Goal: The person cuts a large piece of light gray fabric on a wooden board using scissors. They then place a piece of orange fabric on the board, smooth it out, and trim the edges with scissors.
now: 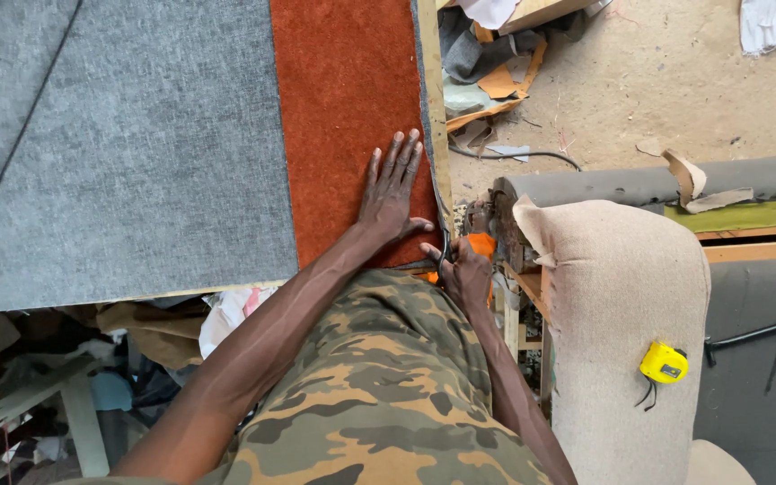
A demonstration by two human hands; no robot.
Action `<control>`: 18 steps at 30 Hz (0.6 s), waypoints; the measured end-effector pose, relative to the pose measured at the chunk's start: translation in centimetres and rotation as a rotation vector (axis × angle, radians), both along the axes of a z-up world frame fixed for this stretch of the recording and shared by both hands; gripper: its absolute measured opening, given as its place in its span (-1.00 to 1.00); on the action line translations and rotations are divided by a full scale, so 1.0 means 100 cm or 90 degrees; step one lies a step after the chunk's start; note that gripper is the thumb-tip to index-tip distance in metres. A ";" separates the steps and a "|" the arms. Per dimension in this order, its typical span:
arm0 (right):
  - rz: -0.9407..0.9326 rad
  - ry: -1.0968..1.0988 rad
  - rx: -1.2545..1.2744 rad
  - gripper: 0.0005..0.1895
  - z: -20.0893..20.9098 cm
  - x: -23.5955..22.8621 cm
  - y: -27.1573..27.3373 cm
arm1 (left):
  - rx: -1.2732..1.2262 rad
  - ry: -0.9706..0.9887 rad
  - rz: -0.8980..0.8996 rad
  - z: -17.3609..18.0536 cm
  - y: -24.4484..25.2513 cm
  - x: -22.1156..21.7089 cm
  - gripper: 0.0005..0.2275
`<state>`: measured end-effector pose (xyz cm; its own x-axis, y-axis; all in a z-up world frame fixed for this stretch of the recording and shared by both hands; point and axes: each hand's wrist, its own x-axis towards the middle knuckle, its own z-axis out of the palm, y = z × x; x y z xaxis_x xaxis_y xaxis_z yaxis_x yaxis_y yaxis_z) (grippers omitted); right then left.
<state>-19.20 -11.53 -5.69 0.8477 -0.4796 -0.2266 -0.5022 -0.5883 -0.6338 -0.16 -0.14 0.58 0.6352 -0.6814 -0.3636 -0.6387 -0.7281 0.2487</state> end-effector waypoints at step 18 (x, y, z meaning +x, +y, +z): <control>0.032 0.002 -0.012 -0.51 0.022 0.041 -0.003 | 0.027 -0.020 0.000 -0.002 0.000 -0.001 0.26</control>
